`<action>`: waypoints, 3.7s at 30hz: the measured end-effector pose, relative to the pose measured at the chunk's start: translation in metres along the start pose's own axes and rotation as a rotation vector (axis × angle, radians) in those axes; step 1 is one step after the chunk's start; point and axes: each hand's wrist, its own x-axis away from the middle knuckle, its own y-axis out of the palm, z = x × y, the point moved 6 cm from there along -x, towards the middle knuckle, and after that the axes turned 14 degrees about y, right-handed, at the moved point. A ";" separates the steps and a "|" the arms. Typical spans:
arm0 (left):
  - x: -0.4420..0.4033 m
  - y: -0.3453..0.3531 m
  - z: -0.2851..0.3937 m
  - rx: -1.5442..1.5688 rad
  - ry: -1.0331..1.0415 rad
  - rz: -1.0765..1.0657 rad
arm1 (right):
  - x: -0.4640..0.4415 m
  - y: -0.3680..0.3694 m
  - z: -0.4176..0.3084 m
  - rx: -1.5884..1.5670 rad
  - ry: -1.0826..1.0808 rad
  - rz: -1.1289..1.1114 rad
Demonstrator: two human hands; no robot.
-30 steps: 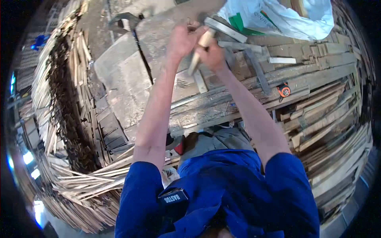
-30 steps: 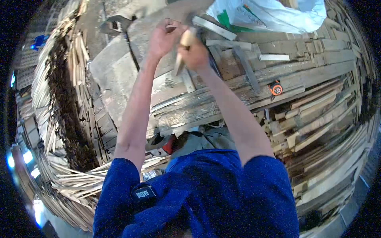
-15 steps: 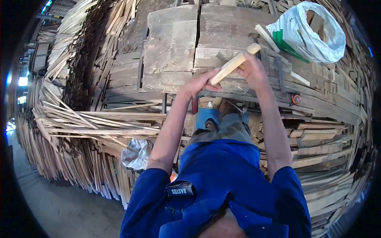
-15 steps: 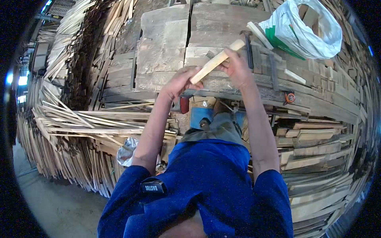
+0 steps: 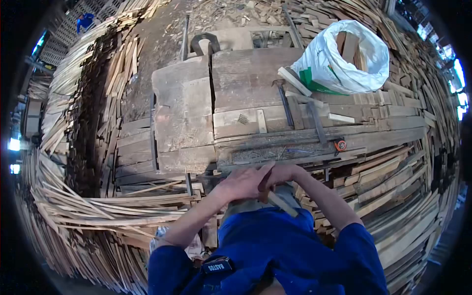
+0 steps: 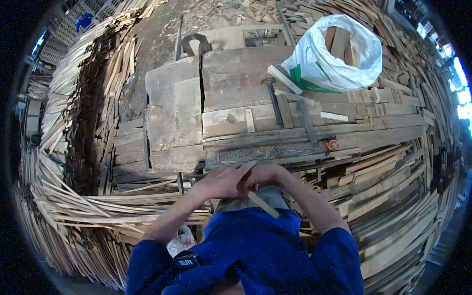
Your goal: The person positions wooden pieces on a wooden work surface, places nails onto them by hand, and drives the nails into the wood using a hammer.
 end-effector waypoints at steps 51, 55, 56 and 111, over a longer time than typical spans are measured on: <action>-0.103 -0.012 -0.363 -0.450 -0.595 0.905 | -0.014 -0.260 0.159 0.321 0.787 1.331; -0.111 -0.002 -0.385 -0.309 -0.566 0.894 | -0.010 -0.265 0.164 0.292 0.786 1.308; -0.114 -0.002 -0.390 -0.254 -0.555 0.906 | -0.008 -0.271 0.163 0.244 0.758 1.283; -0.170 -0.004 -0.418 -0.501 -0.745 0.664 | -0.078 -0.354 0.015 0.424 -0.027 1.111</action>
